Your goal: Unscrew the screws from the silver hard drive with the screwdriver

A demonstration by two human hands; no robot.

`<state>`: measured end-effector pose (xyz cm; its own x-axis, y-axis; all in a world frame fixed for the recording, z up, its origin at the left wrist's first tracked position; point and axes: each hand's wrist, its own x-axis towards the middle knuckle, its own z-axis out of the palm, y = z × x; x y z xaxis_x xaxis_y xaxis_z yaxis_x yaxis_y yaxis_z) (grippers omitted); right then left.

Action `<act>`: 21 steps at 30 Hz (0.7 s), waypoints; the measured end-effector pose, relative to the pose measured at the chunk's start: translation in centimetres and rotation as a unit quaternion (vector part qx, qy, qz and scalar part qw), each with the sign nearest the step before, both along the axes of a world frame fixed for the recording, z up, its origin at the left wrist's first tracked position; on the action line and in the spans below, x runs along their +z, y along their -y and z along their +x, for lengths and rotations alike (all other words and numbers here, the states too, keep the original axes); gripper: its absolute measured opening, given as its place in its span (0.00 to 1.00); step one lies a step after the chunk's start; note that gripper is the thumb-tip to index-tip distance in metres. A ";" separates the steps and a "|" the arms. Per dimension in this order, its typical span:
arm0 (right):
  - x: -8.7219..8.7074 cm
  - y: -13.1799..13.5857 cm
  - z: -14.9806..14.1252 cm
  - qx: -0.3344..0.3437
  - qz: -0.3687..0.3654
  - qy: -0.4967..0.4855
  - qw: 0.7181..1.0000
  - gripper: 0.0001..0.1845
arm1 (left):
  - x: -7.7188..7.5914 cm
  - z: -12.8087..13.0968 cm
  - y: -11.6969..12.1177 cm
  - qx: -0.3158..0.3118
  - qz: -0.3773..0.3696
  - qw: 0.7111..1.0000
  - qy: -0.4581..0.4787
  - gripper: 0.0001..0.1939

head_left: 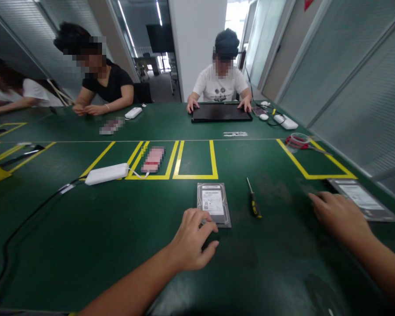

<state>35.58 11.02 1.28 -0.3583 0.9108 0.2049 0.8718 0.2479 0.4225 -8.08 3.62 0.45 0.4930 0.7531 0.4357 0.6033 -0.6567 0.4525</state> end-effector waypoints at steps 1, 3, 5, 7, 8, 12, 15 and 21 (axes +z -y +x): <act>-0.2 -0.2 1.7 -0.018 -0.009 0.011 1.000 0.18 | 0.0 0.0 -0.1 -0.008 0.005 1.000 0.004 0.13; -0.8 -0.5 4.8 -0.036 -0.021 0.015 0.999 0.17 | 0.0 0.0 -0.1 -0.022 0.013 1.000 0.009 0.13; -1.3 -0.7 7.2 -0.042 -0.018 0.020 0.999 0.18 | 0.0 0.0 0.0 -0.030 0.015 0.999 0.014 0.12; -1.6 -0.9 8.6 -0.043 -0.016 0.028 0.999 0.18 | 0.0 -0.1 0.0 -0.034 0.016 0.999 0.019 0.12; -1.7 -0.9 9.0 -0.043 -0.019 0.031 0.998 0.18 | 0.0 -0.1 0.1 -0.035 0.017 0.999 0.024 0.11; -1.4 -1.1 9.9 -0.048 -0.029 0.038 0.998 0.19 | 0.1 0.0 0.0 -0.032 0.018 0.998 0.041 0.10; -1.2 -1.3 10.3 -0.042 -0.036 0.042 0.998 0.18 | 0.1 0.0 -0.1 -0.025 0.011 0.999 0.047 0.09; -1.2 -2.1 10.7 -0.042 -0.055 0.045 0.997 0.24 | 0.0 0.0 -0.2 -0.025 -0.002 0.998 0.051 0.08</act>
